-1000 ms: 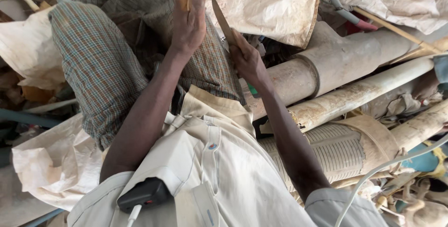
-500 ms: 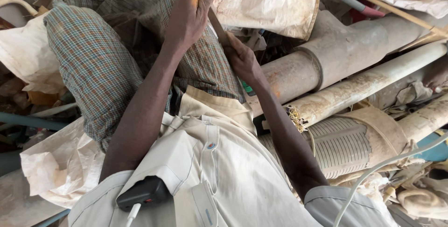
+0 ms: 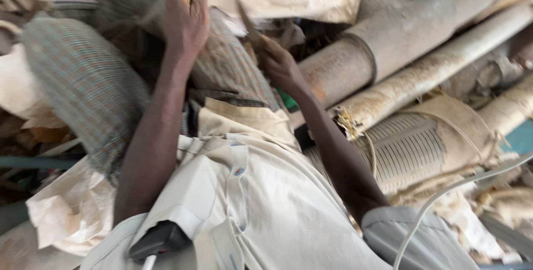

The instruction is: The person sits cross-legged and uses a knife to cut a long strip from a large woven sack. The person holds the sack with one hand and slices along its edge with the other, producing a continuous fabric strip.

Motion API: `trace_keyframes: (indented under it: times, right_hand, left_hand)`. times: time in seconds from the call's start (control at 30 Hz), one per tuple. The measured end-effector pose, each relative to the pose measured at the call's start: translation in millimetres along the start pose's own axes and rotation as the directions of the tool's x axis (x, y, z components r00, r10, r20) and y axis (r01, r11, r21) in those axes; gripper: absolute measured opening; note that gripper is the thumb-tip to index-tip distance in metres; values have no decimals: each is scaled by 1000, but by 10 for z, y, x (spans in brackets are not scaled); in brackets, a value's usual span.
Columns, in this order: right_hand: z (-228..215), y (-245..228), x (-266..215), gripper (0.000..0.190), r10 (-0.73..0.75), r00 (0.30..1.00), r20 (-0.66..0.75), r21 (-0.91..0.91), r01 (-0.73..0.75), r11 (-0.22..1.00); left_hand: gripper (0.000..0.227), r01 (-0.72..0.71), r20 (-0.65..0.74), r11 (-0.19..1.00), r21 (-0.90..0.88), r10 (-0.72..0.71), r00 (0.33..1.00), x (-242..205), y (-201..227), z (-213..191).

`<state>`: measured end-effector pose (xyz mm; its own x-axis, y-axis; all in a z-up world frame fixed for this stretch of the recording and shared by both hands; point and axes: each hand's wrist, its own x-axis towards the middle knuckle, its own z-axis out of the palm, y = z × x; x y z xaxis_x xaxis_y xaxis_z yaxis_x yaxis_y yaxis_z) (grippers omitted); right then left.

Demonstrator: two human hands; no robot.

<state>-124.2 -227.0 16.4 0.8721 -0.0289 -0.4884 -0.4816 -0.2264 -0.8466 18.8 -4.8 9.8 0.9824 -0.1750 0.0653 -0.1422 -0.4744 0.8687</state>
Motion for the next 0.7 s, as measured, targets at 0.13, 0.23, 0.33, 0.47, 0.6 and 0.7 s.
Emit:
trace_keyframes:
  times: [0.13, 0.23, 0.33, 0.47, 0.6, 0.7]
  right_hand:
    - [8, 125, -25, 51, -61, 998, 14, 353, 52, 934]
    - [-35, 340, -101, 55, -50, 999, -20, 447, 54, 893]
    - [-24, 461, -93, 56, -2, 997, -78, 434, 35, 900]
    - [-45, 480, -167, 54, -4, 990, -142, 374, 57, 926]
    - [-186, 218, -175, 52, 134, 975, -177, 348, -65, 935]
    - [-161, -17, -213, 44, 17, 990, -137, 147, 3, 989]
  left_hand:
    - [67, 63, -58, 846, -529, -111, 992, -173, -94, -45]
    - [81, 99, 3, 627, -772, -153, 988, -244, -80, 56]
    - [87, 61, 7, 523, -850, -105, 994, -174, -22, 29]
    - [88, 125, 53, 526, -841, -151, 987, -257, 89, 16]
    - [89, 181, 103, 703, -688, -153, 983, -340, 251, 128]
    - [84, 126, 106, 578, -806, -68, 992, -386, 291, 213]
